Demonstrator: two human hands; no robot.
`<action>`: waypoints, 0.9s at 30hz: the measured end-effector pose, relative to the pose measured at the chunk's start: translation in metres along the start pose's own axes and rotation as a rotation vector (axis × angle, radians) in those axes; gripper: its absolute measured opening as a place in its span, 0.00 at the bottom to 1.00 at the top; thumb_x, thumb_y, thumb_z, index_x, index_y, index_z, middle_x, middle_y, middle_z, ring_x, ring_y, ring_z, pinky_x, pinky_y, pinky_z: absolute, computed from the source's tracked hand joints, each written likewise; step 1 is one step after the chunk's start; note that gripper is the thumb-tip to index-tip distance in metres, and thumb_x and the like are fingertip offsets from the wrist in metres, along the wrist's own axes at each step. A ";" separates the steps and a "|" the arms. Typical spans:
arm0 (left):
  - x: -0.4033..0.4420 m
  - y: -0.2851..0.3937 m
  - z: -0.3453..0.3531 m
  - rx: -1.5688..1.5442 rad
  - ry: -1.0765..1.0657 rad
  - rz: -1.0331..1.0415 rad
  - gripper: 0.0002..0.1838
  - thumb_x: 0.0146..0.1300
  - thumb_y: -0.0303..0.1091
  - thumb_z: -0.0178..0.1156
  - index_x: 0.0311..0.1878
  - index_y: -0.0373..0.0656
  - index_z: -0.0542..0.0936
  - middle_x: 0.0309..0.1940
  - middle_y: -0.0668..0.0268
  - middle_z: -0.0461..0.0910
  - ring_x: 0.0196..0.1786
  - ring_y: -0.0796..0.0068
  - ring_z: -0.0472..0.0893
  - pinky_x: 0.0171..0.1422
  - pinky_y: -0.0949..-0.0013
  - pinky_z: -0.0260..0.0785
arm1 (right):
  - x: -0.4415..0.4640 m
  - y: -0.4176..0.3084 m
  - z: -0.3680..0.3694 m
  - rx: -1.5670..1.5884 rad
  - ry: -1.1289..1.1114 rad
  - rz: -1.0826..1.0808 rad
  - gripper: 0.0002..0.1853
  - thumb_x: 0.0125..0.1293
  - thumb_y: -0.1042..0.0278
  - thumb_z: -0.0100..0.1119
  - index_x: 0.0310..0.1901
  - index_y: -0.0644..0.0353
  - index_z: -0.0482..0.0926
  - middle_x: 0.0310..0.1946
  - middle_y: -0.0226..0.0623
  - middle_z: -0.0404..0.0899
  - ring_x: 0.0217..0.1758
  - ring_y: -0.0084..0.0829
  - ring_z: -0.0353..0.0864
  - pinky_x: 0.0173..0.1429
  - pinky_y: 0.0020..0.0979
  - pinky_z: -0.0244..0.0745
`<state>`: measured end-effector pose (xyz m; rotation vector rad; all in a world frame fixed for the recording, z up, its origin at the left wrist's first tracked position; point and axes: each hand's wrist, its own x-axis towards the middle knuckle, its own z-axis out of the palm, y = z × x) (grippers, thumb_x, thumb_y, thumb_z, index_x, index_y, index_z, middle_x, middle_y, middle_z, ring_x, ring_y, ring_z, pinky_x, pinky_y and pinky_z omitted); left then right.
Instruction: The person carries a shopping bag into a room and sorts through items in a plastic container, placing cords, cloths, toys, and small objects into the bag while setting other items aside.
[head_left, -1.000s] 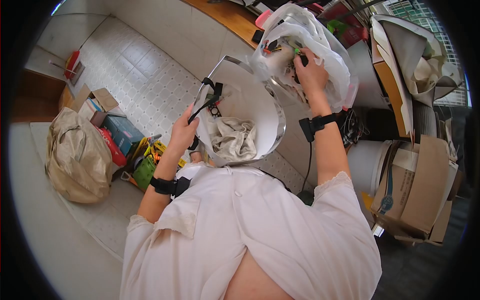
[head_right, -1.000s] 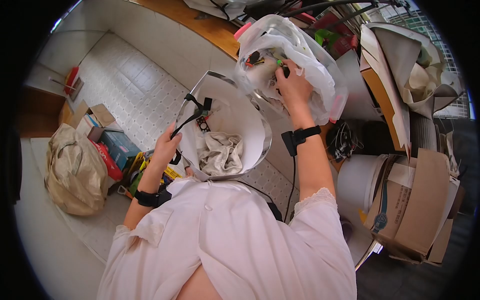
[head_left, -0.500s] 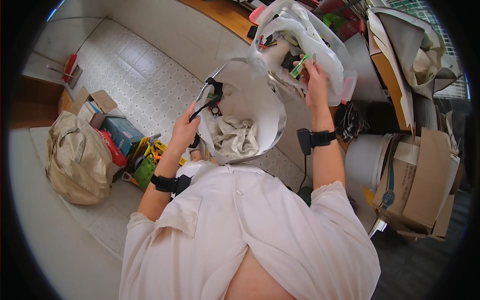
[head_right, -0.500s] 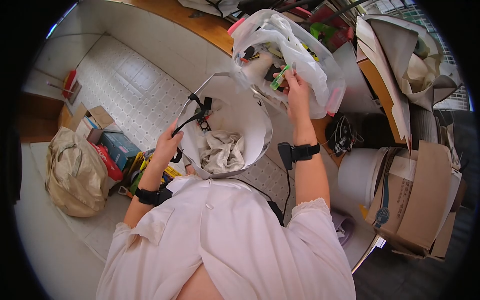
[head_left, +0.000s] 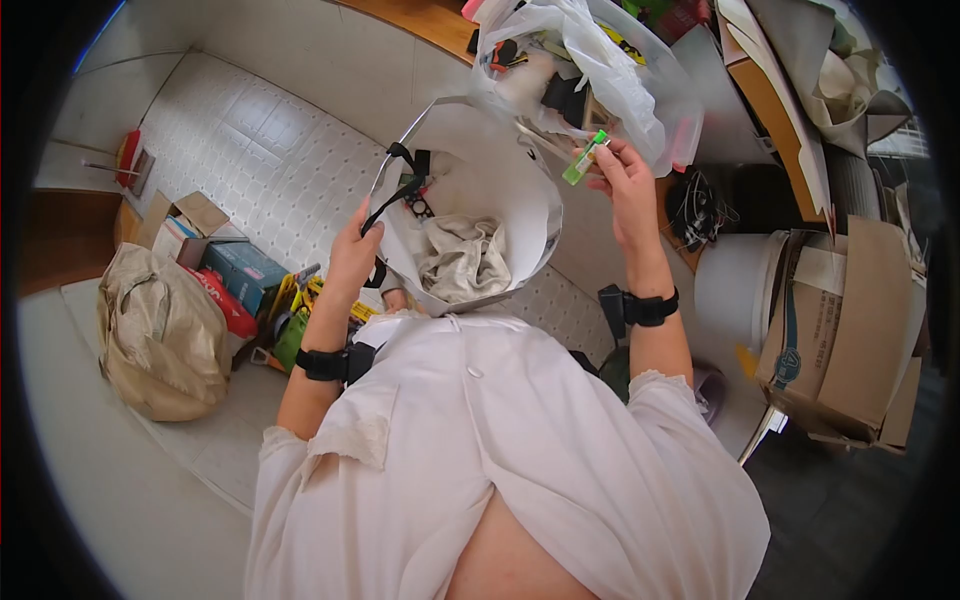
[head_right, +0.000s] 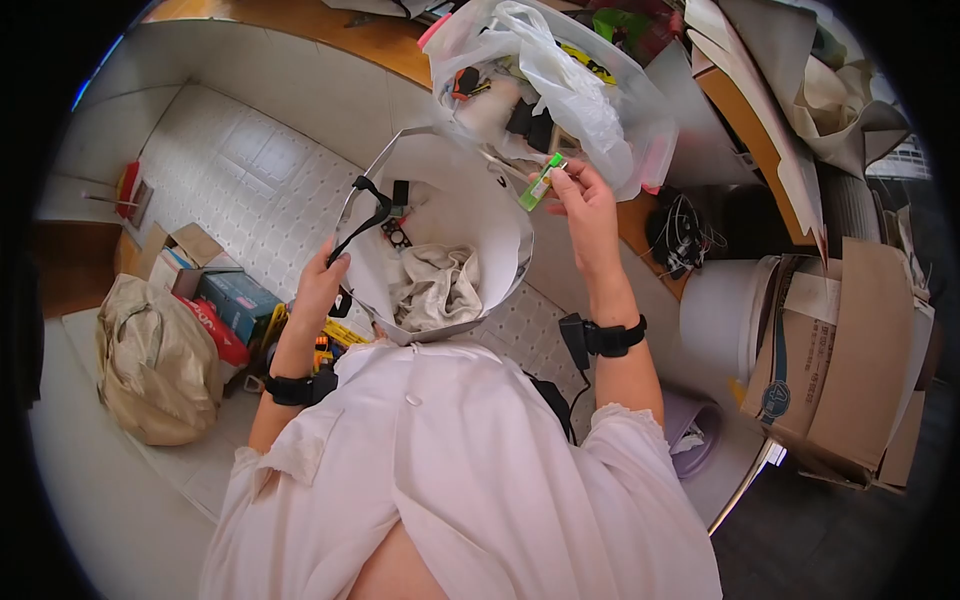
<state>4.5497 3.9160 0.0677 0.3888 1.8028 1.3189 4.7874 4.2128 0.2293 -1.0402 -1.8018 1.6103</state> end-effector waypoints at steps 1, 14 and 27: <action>0.003 -0.001 0.000 0.010 -0.003 -0.002 0.31 0.73 0.35 0.60 0.79 0.48 0.69 0.36 0.73 0.79 0.35 0.84 0.73 0.40 0.76 0.68 | -0.006 0.004 -0.009 0.002 0.012 -0.002 0.15 0.79 0.59 0.58 0.59 0.58 0.80 0.48 0.35 0.90 0.50 0.20 0.88 0.46 0.22 0.76; 0.007 -0.008 -0.004 -0.173 0.026 -0.007 0.31 0.73 0.31 0.59 0.79 0.44 0.69 0.45 0.74 0.81 0.42 0.84 0.75 0.48 0.76 0.70 | 0.028 0.112 -0.177 -1.174 0.505 -0.104 0.17 0.72 0.54 0.60 0.50 0.60 0.85 0.37 0.46 0.89 0.43 0.49 0.88 0.49 0.44 0.80; 0.000 -0.003 -0.004 -0.111 0.064 -0.044 0.30 0.74 0.31 0.60 0.78 0.43 0.70 0.46 0.71 0.82 0.43 0.83 0.76 0.49 0.75 0.71 | -0.017 -0.002 -0.013 -0.622 -0.065 0.020 0.13 0.71 0.62 0.62 0.43 0.64 0.86 0.29 0.44 0.87 0.31 0.39 0.87 0.42 0.35 0.80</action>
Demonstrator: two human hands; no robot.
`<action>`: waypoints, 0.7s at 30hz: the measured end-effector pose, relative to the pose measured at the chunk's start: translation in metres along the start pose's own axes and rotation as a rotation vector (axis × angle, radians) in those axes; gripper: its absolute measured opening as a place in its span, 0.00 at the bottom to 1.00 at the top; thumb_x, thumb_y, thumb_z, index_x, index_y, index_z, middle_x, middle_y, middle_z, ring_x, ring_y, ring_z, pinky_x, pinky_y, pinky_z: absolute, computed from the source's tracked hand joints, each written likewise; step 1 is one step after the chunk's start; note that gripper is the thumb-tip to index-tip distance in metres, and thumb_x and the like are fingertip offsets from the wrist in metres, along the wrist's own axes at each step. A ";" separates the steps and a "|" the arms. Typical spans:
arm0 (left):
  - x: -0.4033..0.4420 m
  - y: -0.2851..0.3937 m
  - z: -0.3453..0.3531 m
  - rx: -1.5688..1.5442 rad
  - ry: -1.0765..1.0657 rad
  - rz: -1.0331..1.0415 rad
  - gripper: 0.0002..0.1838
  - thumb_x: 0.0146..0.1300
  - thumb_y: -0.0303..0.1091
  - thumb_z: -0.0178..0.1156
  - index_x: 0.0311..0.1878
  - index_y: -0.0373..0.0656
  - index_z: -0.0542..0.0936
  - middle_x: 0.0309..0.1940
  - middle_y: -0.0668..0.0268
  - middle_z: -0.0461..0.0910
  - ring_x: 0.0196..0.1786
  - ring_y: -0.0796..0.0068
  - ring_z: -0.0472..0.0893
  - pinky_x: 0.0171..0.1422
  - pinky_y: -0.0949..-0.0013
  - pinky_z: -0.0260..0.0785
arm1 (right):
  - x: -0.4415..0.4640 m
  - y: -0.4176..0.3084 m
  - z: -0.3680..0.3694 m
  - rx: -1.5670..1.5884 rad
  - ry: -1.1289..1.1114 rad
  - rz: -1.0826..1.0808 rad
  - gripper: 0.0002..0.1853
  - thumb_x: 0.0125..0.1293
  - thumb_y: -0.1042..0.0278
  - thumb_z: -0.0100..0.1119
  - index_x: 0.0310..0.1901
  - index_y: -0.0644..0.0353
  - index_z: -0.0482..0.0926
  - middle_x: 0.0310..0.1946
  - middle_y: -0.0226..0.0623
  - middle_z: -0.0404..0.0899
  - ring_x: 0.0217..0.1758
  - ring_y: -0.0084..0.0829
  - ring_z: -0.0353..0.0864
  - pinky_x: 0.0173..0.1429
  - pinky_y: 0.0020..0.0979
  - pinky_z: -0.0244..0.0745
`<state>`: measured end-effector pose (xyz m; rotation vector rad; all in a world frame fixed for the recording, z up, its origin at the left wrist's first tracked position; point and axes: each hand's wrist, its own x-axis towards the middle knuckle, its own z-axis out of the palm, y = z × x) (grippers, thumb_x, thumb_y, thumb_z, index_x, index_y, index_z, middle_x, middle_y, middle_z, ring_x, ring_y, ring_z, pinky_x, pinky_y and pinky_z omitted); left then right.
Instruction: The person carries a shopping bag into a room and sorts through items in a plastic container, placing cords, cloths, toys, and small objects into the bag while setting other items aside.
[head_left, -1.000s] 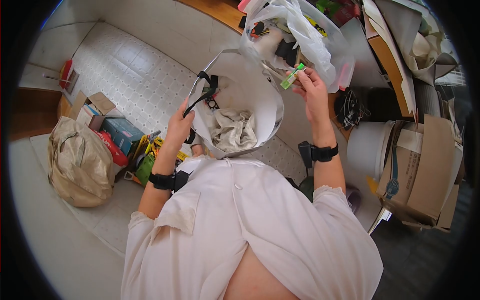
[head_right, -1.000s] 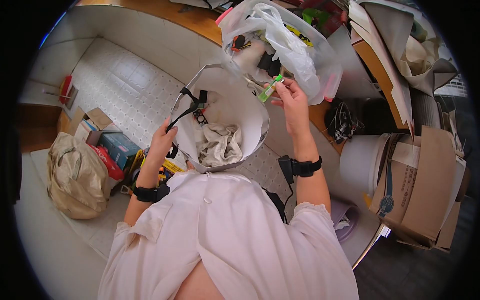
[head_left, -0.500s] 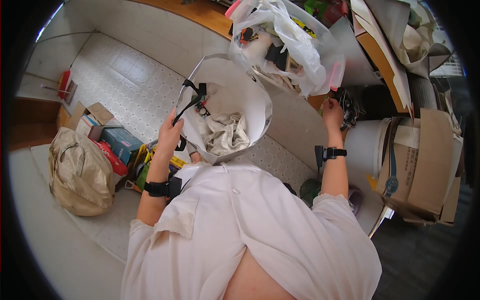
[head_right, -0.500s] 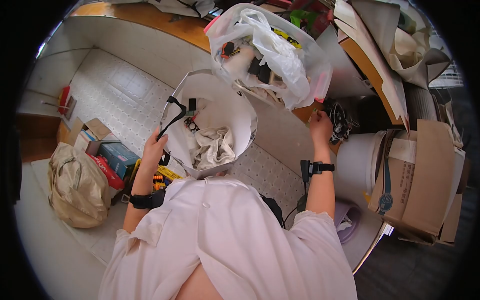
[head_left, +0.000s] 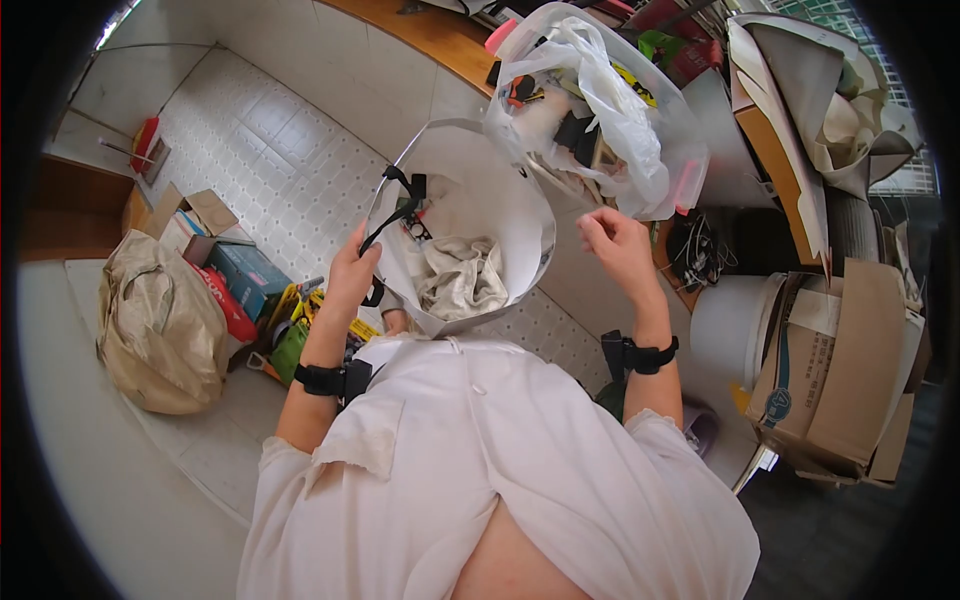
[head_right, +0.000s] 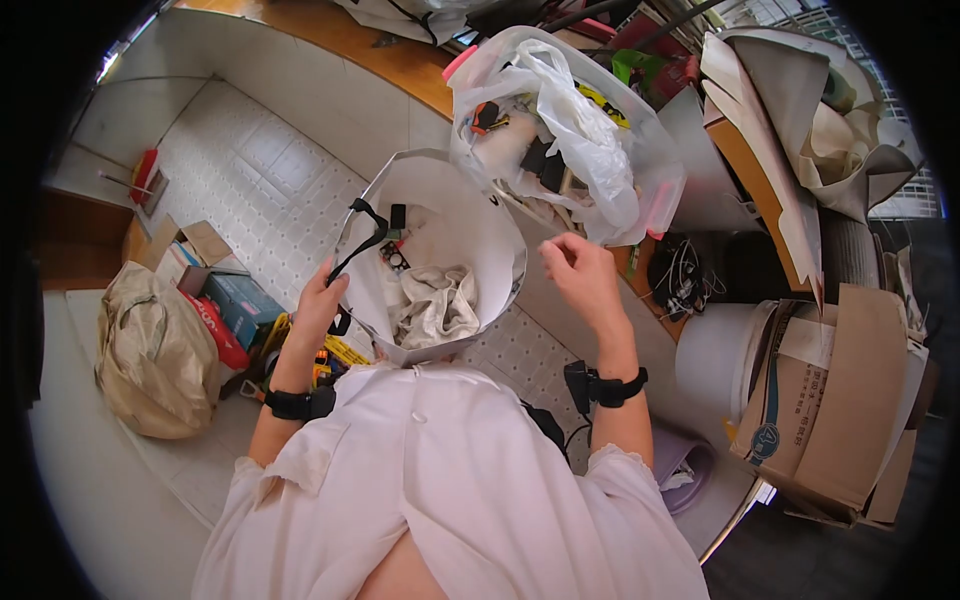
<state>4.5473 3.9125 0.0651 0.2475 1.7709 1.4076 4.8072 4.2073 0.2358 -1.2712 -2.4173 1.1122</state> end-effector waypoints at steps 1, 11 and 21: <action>0.000 0.000 0.000 0.014 -0.008 -0.009 0.30 0.74 0.31 0.60 0.78 0.44 0.70 0.43 0.73 0.81 0.39 0.84 0.75 0.43 0.76 0.70 | 0.009 -0.013 0.014 0.024 0.026 -0.110 0.12 0.71 0.63 0.63 0.43 0.65 0.86 0.30 0.42 0.87 0.31 0.35 0.86 0.42 0.33 0.80; -0.006 0.004 0.005 -0.003 0.021 0.082 0.31 0.74 0.31 0.59 0.79 0.46 0.69 0.42 0.73 0.81 0.36 0.86 0.73 0.39 0.77 0.68 | 0.142 -0.013 0.010 -0.515 0.420 -0.397 0.24 0.67 0.66 0.62 0.65 0.55 0.78 0.57 0.53 0.82 0.58 0.56 0.82 0.63 0.49 0.78; -0.018 0.022 0.007 0.007 -0.006 0.037 0.29 0.75 0.30 0.58 0.78 0.45 0.70 0.50 0.74 0.82 0.43 0.86 0.75 0.45 0.79 0.68 | 0.160 -0.071 0.080 -0.412 0.444 -0.601 0.24 0.63 0.58 0.70 0.58 0.59 0.81 0.50 0.47 0.86 0.57 0.50 0.83 0.63 0.48 0.75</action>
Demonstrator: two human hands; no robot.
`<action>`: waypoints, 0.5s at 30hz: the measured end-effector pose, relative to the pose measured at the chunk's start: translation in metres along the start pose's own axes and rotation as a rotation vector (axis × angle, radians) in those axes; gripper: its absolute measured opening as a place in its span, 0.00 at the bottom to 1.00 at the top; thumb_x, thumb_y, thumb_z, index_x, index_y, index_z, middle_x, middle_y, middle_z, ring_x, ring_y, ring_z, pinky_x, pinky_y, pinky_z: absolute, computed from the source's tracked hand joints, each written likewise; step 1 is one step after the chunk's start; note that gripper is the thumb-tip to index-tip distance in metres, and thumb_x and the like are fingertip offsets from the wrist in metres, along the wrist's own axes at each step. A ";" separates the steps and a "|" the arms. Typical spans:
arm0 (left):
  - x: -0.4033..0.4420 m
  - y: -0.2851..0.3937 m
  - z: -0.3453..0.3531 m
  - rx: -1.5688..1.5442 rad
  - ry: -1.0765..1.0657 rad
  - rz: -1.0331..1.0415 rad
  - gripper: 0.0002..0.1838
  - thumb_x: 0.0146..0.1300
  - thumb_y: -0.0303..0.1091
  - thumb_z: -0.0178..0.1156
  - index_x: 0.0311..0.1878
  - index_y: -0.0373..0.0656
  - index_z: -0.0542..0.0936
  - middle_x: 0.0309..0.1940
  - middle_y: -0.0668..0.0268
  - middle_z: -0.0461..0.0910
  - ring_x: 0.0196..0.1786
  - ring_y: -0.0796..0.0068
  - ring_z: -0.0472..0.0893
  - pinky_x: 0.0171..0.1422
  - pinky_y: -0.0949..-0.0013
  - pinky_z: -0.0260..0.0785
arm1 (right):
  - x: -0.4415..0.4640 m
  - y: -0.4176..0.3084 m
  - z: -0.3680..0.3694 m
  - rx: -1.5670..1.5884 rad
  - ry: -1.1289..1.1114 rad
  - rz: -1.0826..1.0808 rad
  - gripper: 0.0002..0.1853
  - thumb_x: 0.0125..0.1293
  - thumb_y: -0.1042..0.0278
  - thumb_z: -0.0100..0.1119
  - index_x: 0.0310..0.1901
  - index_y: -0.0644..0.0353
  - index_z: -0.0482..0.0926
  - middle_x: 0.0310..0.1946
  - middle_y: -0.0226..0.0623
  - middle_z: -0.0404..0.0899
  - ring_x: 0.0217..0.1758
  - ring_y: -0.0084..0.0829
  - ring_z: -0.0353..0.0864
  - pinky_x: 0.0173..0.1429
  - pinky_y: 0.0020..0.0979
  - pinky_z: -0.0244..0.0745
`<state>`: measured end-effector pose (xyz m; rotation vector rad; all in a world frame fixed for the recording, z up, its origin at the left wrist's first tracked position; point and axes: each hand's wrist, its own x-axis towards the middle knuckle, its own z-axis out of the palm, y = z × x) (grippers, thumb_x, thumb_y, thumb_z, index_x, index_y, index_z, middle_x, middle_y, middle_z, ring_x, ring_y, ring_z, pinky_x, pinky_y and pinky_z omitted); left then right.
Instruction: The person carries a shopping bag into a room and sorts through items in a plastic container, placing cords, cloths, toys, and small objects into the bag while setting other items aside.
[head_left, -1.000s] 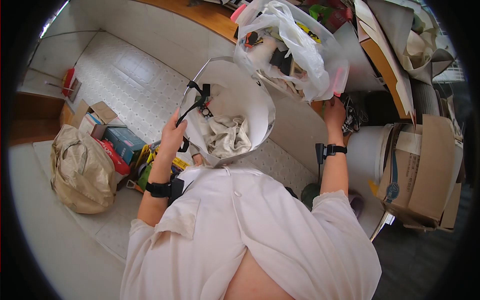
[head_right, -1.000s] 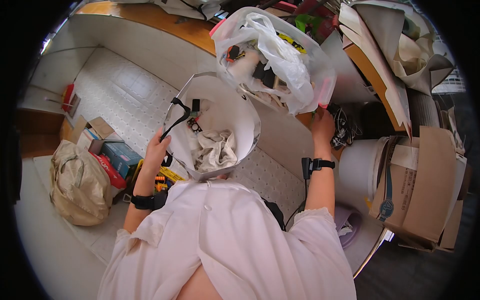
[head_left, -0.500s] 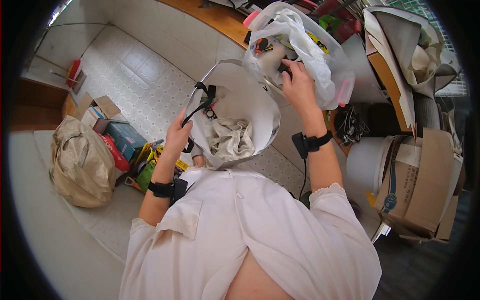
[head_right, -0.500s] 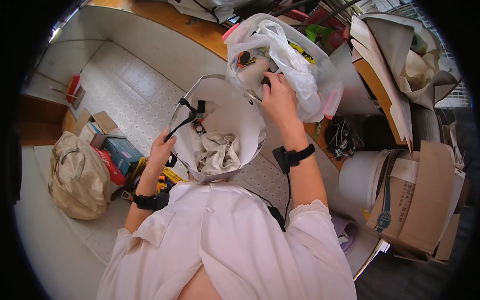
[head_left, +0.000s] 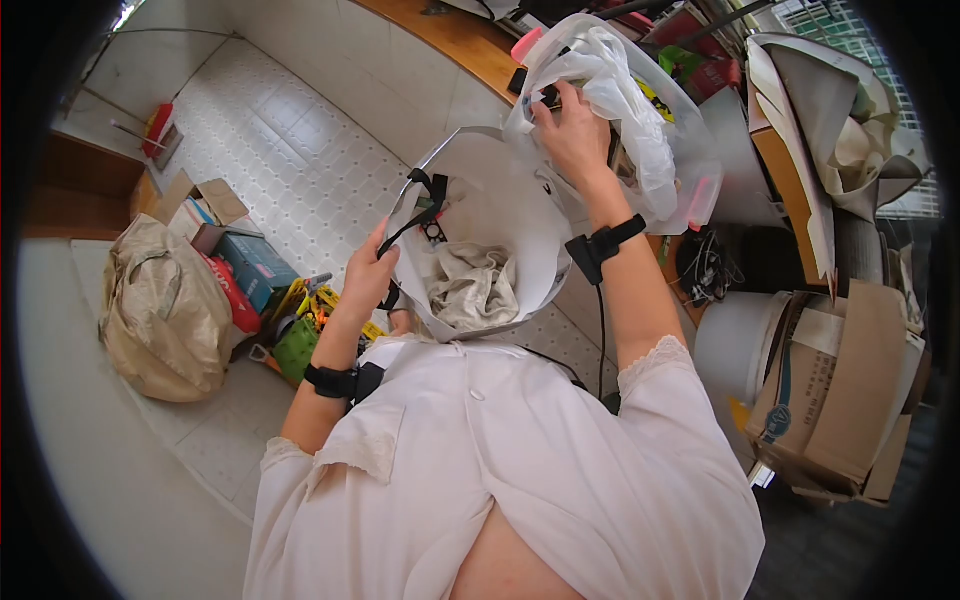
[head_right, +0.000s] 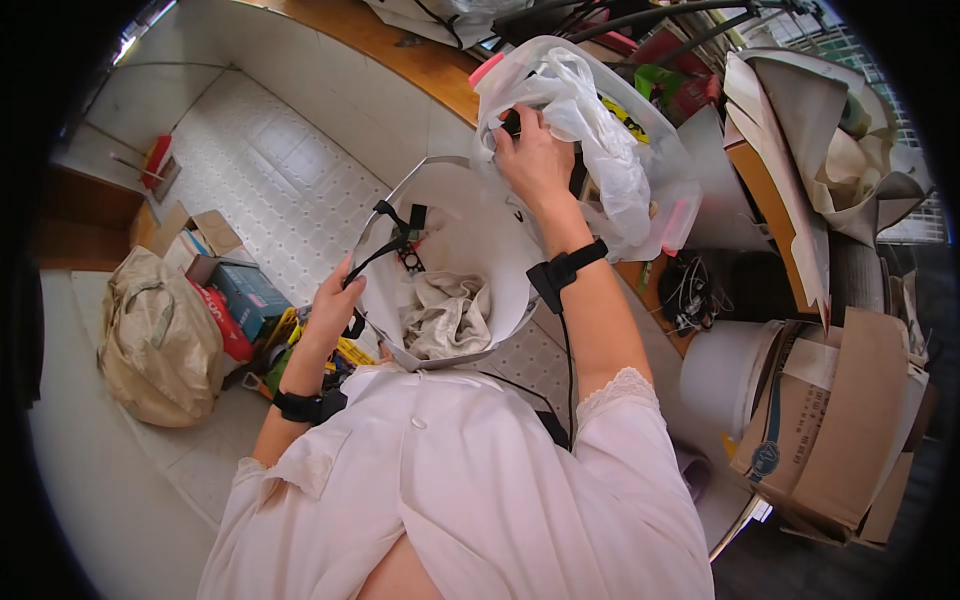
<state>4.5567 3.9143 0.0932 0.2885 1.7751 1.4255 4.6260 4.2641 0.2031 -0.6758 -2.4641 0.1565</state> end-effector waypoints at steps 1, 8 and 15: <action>0.000 0.002 -0.001 0.011 -0.004 -0.020 0.29 0.75 0.30 0.58 0.78 0.44 0.70 0.52 0.73 0.82 0.46 0.85 0.76 0.49 0.78 0.70 | 0.004 -0.001 0.005 0.003 0.002 0.002 0.24 0.63 0.58 0.70 0.58 0.59 0.81 0.50 0.47 0.86 0.57 0.50 0.83 0.63 0.48 0.75; 0.004 -0.011 0.003 -0.020 0.051 0.101 0.31 0.73 0.29 0.59 0.79 0.48 0.70 0.43 0.75 0.81 0.40 0.86 0.74 0.46 0.77 0.69 | 0.020 0.023 0.002 0.274 -0.127 0.442 0.28 0.58 0.56 0.72 0.59 0.60 0.81 0.48 0.45 0.88 0.51 0.42 0.87 0.58 0.42 0.79; 0.010 -0.011 0.000 0.043 0.025 0.042 0.31 0.73 0.32 0.60 0.79 0.47 0.70 0.42 0.73 0.80 0.40 0.83 0.73 0.47 0.77 0.69 | -0.006 0.029 -0.032 0.957 -0.070 0.698 0.22 0.65 0.61 0.69 0.58 0.62 0.81 0.49 0.30 0.85 0.54 0.27 0.84 0.63 0.27 0.74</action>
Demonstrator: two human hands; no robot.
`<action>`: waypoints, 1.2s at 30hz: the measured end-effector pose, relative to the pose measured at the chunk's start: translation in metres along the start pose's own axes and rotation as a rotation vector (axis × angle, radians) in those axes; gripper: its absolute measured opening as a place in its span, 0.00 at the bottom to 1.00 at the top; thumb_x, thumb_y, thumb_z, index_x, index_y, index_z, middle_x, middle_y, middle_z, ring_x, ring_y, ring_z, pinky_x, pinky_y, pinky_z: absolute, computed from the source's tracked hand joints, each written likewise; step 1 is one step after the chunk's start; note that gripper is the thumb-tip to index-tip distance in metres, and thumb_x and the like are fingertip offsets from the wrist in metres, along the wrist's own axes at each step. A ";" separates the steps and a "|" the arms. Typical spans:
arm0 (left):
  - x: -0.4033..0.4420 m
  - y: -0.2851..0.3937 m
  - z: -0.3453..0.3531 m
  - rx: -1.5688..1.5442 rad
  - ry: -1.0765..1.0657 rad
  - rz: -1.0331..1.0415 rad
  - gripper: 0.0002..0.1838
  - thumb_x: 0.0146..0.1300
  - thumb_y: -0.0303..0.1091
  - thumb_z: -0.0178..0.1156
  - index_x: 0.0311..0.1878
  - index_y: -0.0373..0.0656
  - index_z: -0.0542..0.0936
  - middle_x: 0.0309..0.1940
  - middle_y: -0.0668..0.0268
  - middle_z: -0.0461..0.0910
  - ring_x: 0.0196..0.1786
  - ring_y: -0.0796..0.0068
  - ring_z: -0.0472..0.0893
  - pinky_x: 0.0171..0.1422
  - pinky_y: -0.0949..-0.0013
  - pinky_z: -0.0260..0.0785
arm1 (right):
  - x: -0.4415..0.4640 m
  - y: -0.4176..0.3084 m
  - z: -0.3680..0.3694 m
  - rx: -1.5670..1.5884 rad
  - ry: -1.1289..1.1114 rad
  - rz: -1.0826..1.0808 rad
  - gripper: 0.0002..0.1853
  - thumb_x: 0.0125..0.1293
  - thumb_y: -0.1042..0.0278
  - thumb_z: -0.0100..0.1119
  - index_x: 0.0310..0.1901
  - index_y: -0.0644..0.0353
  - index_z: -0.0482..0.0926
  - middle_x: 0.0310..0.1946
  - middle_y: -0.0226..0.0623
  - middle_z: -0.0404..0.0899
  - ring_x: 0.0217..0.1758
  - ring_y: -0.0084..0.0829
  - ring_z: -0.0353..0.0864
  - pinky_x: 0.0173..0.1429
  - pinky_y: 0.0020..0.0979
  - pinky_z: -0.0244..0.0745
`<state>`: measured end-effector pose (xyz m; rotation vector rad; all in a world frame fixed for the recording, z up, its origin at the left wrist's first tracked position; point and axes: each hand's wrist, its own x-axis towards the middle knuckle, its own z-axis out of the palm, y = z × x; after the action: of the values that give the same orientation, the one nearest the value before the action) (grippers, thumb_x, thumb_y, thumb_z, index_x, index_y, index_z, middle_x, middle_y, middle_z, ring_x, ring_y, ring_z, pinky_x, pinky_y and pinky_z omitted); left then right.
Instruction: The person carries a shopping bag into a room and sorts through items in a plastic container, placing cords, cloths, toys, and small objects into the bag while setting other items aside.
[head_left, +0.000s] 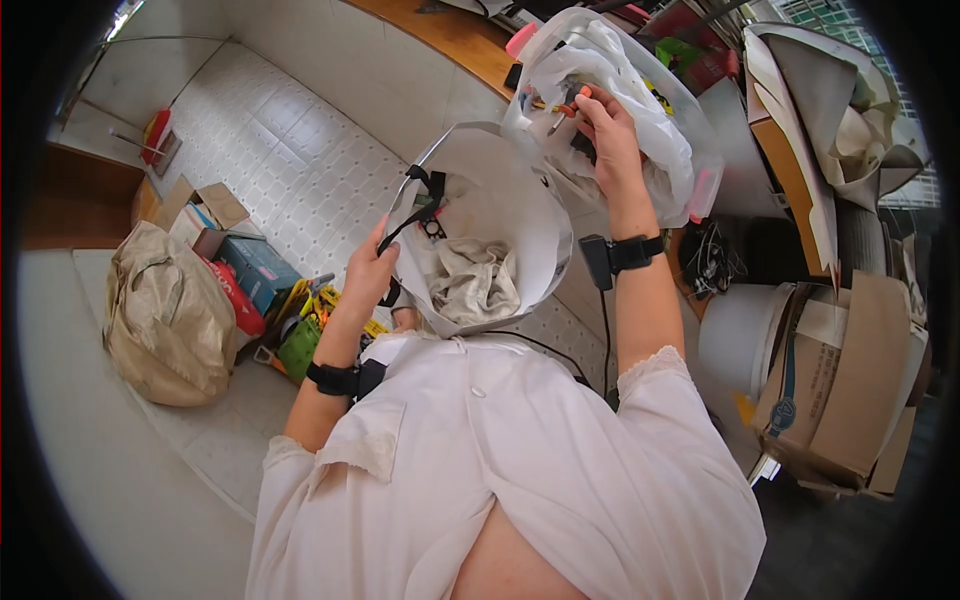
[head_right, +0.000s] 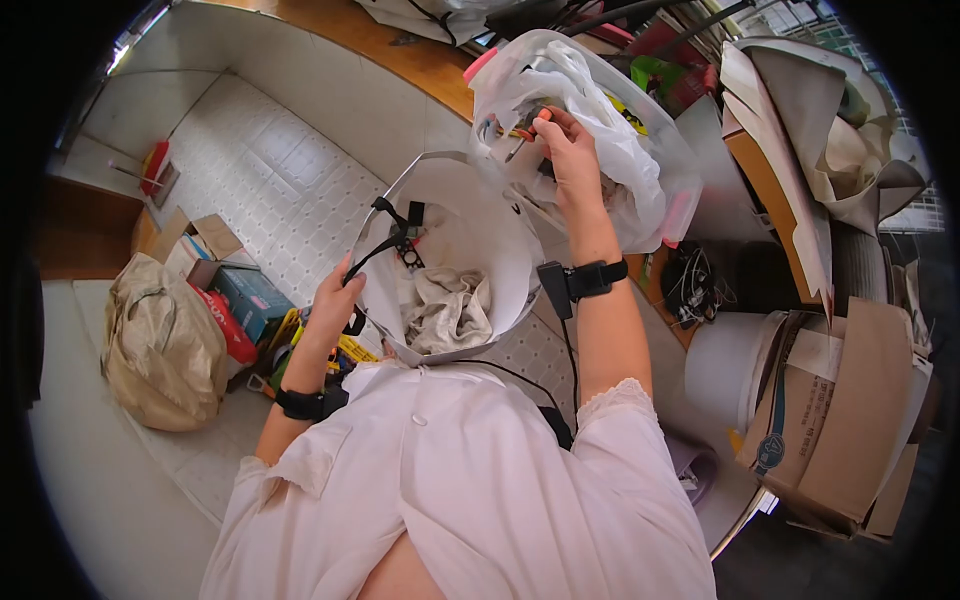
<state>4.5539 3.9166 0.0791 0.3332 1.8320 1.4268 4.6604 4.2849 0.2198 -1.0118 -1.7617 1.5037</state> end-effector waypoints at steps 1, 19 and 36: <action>0.001 0.002 0.000 0.001 -0.014 -0.047 0.31 0.73 0.32 0.60 0.79 0.47 0.70 0.42 0.73 0.80 0.40 0.83 0.73 0.47 0.76 0.69 | -0.007 0.000 -0.003 0.160 -0.036 0.070 0.20 0.67 0.62 0.68 0.58 0.61 0.80 0.48 0.30 0.85 0.52 0.26 0.84 0.61 0.26 0.75; 0.021 -0.009 0.004 -0.103 -0.152 -0.104 0.24 0.75 0.27 0.55 0.74 0.42 0.74 0.42 0.74 0.81 0.36 0.87 0.76 0.35 0.78 0.67 | -0.166 0.072 -0.220 -0.097 0.285 0.224 0.21 0.70 0.62 0.66 0.62 0.62 0.81 0.48 0.27 0.84 0.42 0.21 0.83 0.47 0.26 0.78; 0.006 -0.018 0.007 -0.081 -0.051 -0.044 0.23 0.75 0.30 0.57 0.72 0.45 0.76 0.37 0.77 0.80 0.31 0.90 0.72 0.31 0.79 0.63 | -0.084 0.099 -0.215 -1.380 0.512 -0.364 0.16 0.67 0.67 0.66 0.56 0.56 0.82 0.53 0.40 0.83 0.55 0.46 0.81 0.58 0.47 0.77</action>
<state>4.5593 3.9195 0.0597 0.2838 1.7256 1.4448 4.9004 4.3328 0.1627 -1.3442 -2.2853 -0.3927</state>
